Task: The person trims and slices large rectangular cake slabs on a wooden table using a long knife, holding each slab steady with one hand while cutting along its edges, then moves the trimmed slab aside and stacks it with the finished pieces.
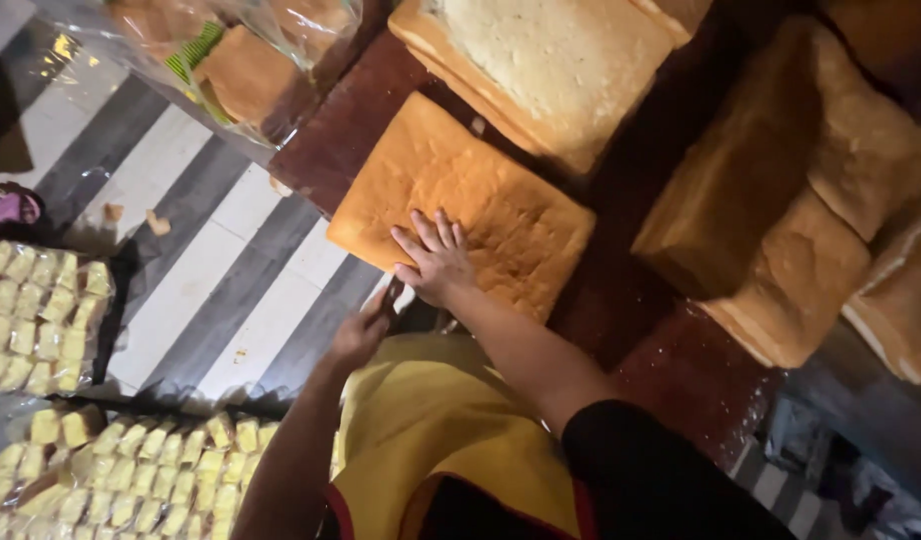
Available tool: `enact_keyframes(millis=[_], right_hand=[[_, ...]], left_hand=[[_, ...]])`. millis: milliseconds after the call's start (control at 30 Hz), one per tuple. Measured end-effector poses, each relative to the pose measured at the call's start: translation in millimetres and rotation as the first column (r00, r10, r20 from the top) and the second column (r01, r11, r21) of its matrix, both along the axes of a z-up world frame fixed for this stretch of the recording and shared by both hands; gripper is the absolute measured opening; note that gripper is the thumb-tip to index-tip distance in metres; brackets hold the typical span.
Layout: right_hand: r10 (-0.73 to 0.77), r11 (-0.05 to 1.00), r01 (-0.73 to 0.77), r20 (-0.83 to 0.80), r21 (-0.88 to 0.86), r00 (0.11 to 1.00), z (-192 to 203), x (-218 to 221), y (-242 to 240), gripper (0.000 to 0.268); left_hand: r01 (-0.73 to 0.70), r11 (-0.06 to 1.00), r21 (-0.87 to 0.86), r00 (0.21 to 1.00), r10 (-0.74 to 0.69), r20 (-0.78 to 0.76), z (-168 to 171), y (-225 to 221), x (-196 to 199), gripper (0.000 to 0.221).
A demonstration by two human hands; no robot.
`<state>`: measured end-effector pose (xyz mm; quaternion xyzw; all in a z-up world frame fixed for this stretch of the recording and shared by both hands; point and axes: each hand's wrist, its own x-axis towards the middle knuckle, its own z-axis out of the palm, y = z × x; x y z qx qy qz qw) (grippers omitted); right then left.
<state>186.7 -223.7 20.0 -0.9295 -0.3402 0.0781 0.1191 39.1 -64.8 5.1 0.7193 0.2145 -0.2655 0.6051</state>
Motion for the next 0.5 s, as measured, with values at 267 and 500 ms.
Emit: enact_keyframes(millis=[267,500], right_hand=[[0.031,1.000,-0.031,0.009,-0.007,0.999,-11.1,-0.8,-1.1,0.067],[0.052,0.998,-0.055,0.065,0.037,0.997,-12.7,1.5,-3.8,0.064]], left_hand=[[-0.056,0.993,-0.101,0.998,0.056,0.004,-49.1,-5.4,-54.4,0.064],[-0.006,0.996,-0.088,0.961,0.030,0.275,-67.2,-18.8,-18.4,0.061]])
